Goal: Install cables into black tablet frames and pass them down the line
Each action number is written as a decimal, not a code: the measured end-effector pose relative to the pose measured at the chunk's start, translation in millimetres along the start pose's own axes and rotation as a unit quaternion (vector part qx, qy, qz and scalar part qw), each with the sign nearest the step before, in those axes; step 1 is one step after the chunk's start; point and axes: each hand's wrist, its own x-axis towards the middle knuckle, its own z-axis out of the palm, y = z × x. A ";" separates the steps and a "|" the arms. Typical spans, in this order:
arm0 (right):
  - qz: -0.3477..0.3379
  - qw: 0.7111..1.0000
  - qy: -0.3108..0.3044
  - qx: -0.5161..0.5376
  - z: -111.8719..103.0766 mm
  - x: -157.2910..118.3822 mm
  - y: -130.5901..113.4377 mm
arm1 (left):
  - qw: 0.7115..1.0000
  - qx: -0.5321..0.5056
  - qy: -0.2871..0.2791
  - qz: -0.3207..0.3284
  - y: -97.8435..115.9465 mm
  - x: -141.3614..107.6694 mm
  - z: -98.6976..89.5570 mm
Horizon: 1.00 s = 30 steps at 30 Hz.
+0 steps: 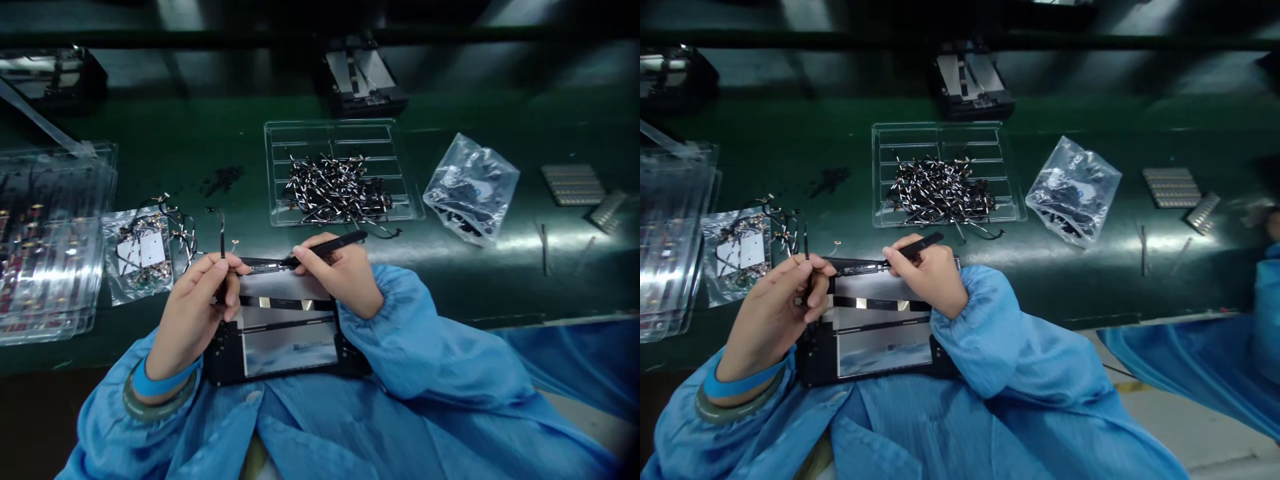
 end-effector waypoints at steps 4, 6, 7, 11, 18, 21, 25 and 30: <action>-0.019 0.997 0.016 -0.071 -1.8 -2.1 7.2 | 1.000 0.009 0.011 -0.004 -0.3 -1.6 1.7; -0.037 0.995 0.019 -0.093 -1.4 -2.7 9.6 | 1.000 0.013 0.009 -0.005 -0.4 -2.0 3.1; -0.053 0.993 0.020 -0.104 -0.7 -3.2 10.7 | 1.000 0.015 0.007 -0.005 -0.5 -1.9 3.5; -0.135 0.978 0.037 -0.156 2.8 -6.1 12.9 | 0.999 0.037 -0.016 -0.002 -3.4 -1.1 2.1; -0.069 0.998 0.002 0.008 -9.8 -1.9 4.8 | 0.992 0.106 -0.058 0.043 -17.7 0.2 0.8; -0.043 0.995 -0.037 0.076 -7.9 0.1 -7.1 | 0.980 0.168 -0.091 0.054 -19.1 -0.2 7.2; -0.063 0.996 -0.044 0.043 7.2 -4.0 -23.7 | 0.952 0.260 -0.130 0.100 -15.7 -2.2 14.7; -0.266 0.957 0.012 -0.112 14.4 -10.4 -24.7 | 0.868 0.377 0.023 0.322 -14.3 -5.9 17.5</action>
